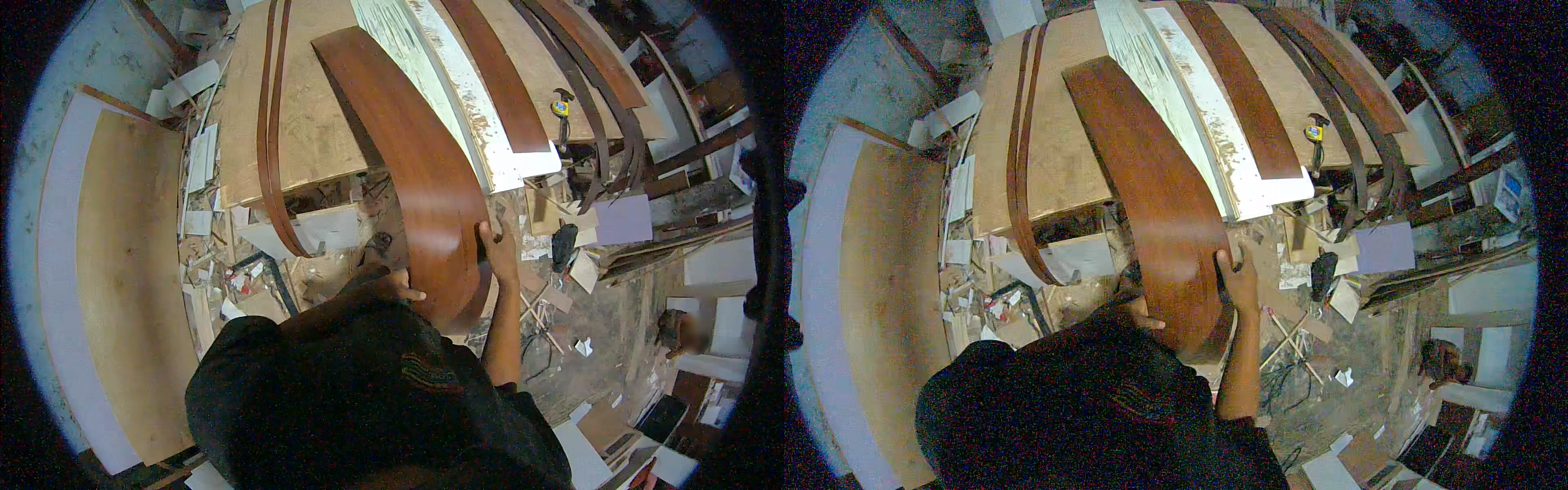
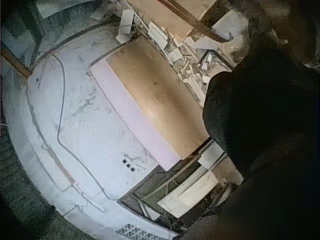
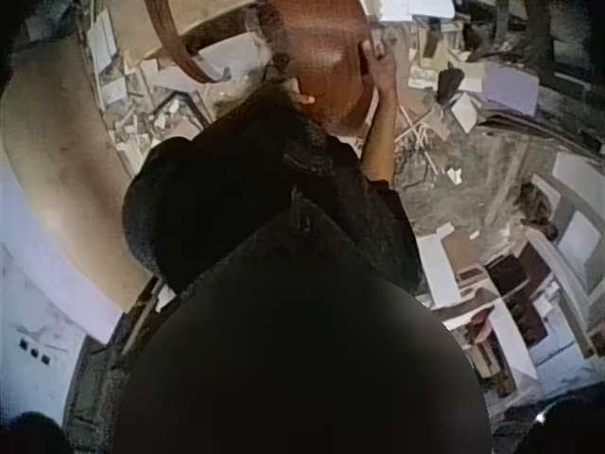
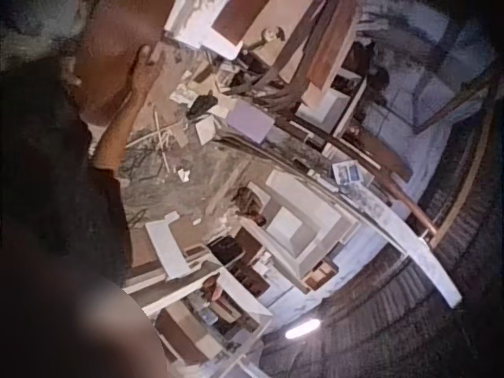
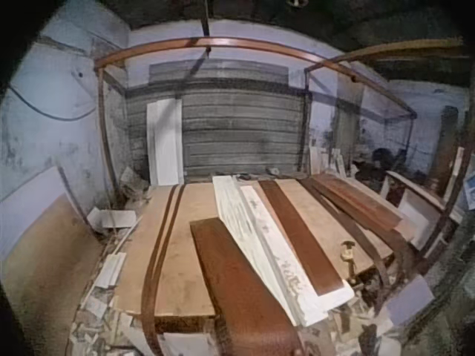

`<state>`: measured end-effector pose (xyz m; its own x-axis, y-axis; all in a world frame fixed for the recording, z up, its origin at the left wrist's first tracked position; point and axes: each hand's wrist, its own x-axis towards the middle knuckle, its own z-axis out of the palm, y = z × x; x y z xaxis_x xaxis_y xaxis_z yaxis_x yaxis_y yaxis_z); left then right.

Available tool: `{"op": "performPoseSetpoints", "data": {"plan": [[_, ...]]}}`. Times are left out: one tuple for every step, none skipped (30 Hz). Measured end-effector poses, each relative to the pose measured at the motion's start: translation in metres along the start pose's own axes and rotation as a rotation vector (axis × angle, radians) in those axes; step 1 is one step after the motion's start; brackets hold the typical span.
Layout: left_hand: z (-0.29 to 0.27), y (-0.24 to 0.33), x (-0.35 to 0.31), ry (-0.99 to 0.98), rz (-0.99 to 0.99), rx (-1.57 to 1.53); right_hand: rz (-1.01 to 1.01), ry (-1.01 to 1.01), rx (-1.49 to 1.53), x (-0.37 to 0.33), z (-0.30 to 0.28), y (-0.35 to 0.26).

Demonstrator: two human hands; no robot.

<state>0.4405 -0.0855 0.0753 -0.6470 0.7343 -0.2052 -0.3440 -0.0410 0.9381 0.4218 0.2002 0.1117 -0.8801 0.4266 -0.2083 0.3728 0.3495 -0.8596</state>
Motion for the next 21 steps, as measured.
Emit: {"op": "performPoseSetpoints", "data": {"plan": [[-0.005, -0.004, 0.001, -0.009, -0.013, -0.039, -0.201, 0.016, 0.064, -0.004, 0.005, 0.003], [-0.015, -0.007, 0.005, -0.021, -0.028, -0.076, -0.037, 0.074, 0.104, -0.01, 0.01, 0.011], [-0.027, -0.007, 0.012, -0.011, -0.038, -0.172, -0.124, 0.271, 0.064, -0.019, 0.015, 0.024], [-0.045, -0.005, 0.026, 0.027, -0.034, -0.336, -0.11, 0.366, 0.017, -0.029, 0.018, 0.04], [-0.065, 0.0, 0.04, 0.079, -0.005, -0.556, -0.16, 0.45, -0.034, -0.04, 0.018, 0.057], [-0.089, 0.009, 0.056, 0.137, 0.062, -0.704, -0.159, 0.484, -0.089, -0.051, 0.016, 0.075], [-0.112, 0.023, 0.077, 0.103, 0.172, -1.011, -0.159, 0.548, -0.158, -0.063, 0.012, 0.093], [-0.134, 0.039, 0.096, -0.366, 0.492, -1.18, -0.148, 0.528, -0.132, -0.074, 0.008, 0.11], [-0.148, 0.053, 0.105, 0.243, 0.278, -1.112, -0.133, 0.544, -0.119, -0.086, 0.003, 0.126], [-0.159, 0.072, 0.123, 0.283, 0.331, -1.031, -0.099, 0.55, -0.099, -0.098, -0.002, 0.14], [-0.165, 0.093, 0.143, 0.358, 0.36, -0.95, -0.11, 0.566, -0.173, -0.11, -0.007, 0.152], [-0.16, 0.11, 0.155, 0.428, 0.388, -0.868, -0.102, 0.568, -0.244, -0.122, -0.011, 0.164], [-0.149, 0.122, 0.156, 0.48, 0.332, -0.713, -0.076, 0.584, -0.328, -0.133, -0.015, 0.174], [-0.134, 0.131, 0.152, 0.528, 0.277, -0.557, -0.063, 0.562, -0.335, -0.144, -0.018, 0.184], [-0.117, 0.137, 0.146, 0.539, 0.274, -0.393, -0.03, 0.55, -0.354, -0.155, -0.019, 0.193], [-0.098, 0.139, 0.14, 0.533, 0.27, -0.333, 0.015, 0.539, -0.371, -0.166, -0.02, 0.203], [-0.081, 0.137, 0.132, 0.492, 0.316, -0.266, 0.078, 0.532, -0.374, -0.176, -0.02, 0.212], [-0.068, 0.132, 0.124, 0.421, 0.415, -0.217, 0.087, 0.552, -0.389, -0.185, -0.021, 0.222], [-0.057, 0.124, 0.123, 0.475, 0.374, -0.223, 0.091, 0.576, -0.404, -0.194, -0.021, 0.232], [-0.049, 0.112, 0.122, 0.428, 0.521, -0.21, 0.093, 0.597, -0.42, -0.202, -0.021, 0.242], [-0.049, 0.1, 0.123, 0.448, 0.443, -0.243, 0.184, 0.541, -0.346, -0.21, -0.021, 0.253]]}}
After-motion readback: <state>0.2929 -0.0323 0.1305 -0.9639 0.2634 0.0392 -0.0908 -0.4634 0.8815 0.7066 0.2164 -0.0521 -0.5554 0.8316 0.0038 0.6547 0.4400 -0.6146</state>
